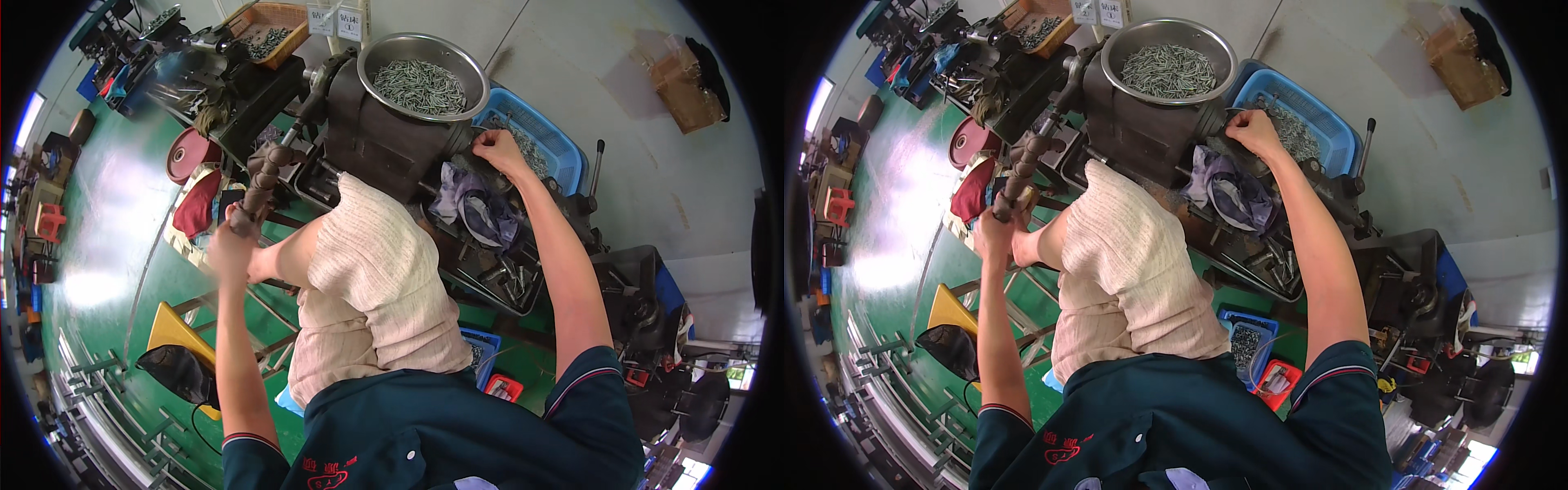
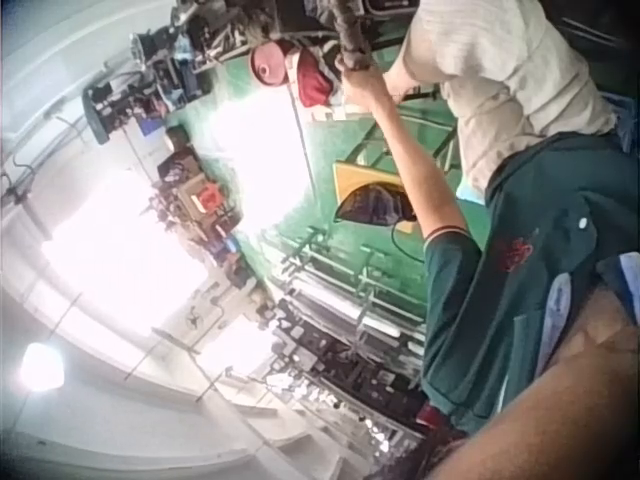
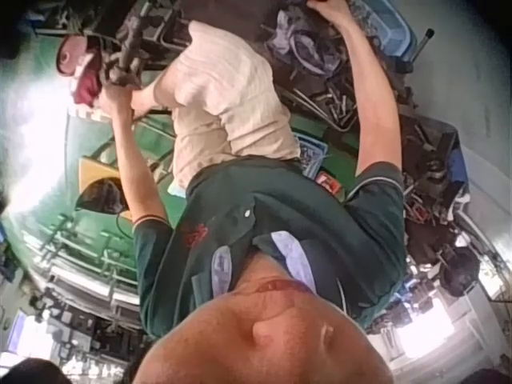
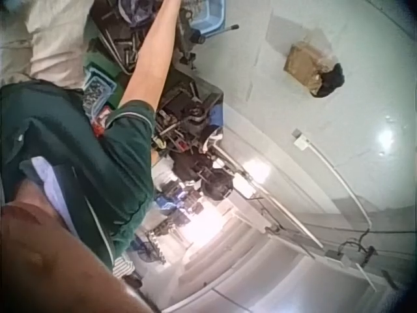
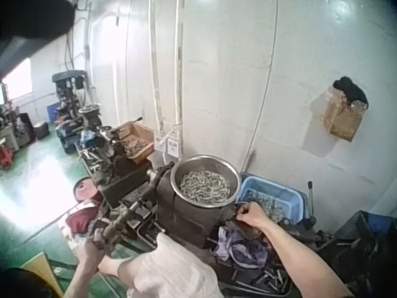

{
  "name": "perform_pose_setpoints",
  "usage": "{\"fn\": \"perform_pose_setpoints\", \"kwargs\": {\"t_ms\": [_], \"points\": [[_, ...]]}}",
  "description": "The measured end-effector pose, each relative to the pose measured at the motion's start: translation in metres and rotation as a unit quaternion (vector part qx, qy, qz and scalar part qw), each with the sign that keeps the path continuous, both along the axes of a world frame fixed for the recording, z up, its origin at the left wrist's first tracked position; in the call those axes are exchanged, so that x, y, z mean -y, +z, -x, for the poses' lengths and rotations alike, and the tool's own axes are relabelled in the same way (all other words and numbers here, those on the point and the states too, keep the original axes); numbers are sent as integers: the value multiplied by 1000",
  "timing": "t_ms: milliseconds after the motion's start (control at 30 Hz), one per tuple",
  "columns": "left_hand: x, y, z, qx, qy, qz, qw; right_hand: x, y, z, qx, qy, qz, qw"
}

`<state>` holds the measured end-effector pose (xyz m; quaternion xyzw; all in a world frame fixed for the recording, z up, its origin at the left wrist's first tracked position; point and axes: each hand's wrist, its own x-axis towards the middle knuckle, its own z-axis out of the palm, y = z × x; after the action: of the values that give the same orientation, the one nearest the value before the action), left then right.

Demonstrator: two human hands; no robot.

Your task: The person operates a bench machine by picking up metal pins from a bowl, inserting them into the machine fixture, and engaging the machine levers to process the pins.

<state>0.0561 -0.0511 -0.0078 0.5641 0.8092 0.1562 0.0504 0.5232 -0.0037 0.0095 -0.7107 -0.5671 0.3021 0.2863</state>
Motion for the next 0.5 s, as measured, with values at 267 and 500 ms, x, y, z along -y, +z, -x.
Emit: {"fn": "perform_pose_setpoints", "kwargs": {"t_ms": [267, 500], "points": [[-54, 8, 53, -52, -58, 36, 996, -4, 0, -11, 16, 47, -11, 999], [-60, 11, 57, -46, -63, 51, 996, 15, 53, -110, 381, -61, 97, 918]]}}
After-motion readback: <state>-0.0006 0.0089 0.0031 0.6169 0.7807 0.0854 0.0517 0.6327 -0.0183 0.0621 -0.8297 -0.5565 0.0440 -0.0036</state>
